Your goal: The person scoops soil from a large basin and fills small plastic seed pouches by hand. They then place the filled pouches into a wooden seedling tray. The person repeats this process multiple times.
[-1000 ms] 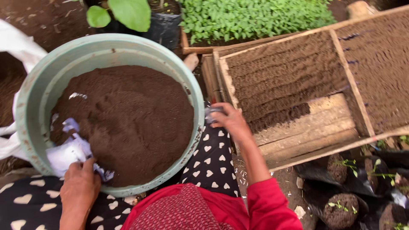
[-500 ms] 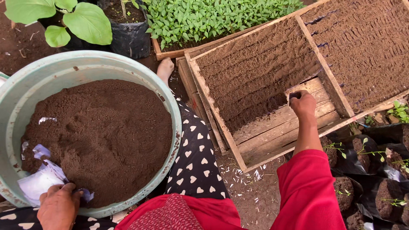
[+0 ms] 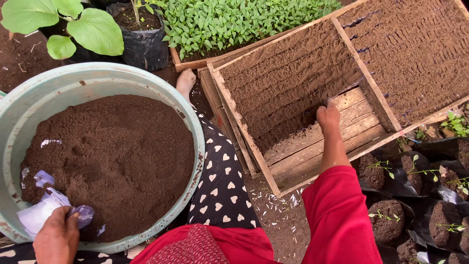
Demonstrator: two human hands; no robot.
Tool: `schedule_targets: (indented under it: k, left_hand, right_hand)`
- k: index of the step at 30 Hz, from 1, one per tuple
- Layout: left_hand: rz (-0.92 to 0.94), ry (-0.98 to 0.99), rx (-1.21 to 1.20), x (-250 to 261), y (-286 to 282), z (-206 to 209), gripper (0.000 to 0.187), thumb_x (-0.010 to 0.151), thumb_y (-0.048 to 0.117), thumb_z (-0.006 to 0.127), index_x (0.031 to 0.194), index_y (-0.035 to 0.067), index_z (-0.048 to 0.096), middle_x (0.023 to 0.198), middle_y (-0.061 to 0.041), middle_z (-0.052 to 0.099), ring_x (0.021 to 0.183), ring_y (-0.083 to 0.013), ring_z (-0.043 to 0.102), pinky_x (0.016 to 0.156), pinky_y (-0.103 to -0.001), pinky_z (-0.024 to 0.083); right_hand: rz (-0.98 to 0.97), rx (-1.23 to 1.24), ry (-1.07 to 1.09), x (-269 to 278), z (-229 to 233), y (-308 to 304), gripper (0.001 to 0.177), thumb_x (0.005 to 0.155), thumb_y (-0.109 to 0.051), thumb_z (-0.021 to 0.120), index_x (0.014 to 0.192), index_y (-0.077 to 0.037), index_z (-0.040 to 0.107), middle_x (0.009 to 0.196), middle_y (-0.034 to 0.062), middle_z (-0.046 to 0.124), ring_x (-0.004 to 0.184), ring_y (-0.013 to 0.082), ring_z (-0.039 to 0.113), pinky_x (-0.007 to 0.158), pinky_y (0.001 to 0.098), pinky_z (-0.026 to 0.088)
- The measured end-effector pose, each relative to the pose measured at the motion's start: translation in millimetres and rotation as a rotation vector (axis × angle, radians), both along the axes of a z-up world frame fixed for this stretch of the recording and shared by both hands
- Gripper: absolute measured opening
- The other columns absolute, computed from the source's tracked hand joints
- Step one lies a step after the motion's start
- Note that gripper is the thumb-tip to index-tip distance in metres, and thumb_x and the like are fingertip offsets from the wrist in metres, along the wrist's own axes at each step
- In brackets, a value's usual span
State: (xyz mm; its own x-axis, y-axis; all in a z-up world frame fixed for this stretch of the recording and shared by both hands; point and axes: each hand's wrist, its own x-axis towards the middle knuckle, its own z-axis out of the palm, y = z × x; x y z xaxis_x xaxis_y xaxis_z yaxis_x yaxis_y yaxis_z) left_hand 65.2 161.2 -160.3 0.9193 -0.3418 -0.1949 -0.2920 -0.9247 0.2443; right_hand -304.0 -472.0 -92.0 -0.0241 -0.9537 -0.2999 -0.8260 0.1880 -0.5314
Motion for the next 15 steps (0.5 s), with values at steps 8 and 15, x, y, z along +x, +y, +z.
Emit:
schedule_targets:
  k: [8,15]
  left_hand:
    - [0.251,0.128,-0.276,-7.9,-12.4,31.0,0.03,0.093,0.031,0.065,0.118,0.017,0.064,0.074,-0.01,0.07,0.091,-0.0198,0.064,0.087,-0.031,0.038]
    - [0.334,0.257,-0.579,-35.1,-56.1,99.2,0.022,0.094,0.026,0.064,0.1,0.004,0.066,0.055,-0.011,0.054,0.059,-0.0154,0.049,0.067,-0.027,0.035]
  right_hand:
    - [0.311,-0.638,0.189,106.1,52.8,134.2,0.02,0.085,0.008,0.048,0.101,0.005,0.06,0.081,0.0121,0.062,0.065,0.0159,0.057,0.052,0.0215,0.051]
    - [0.854,0.327,-0.255,203.1,102.0,285.2,0.037,0.091,-0.025,0.042,0.124,-0.016,0.056,0.13,0.0109,0.053,0.106,0.0247,0.06,0.087,0.0374,0.052]
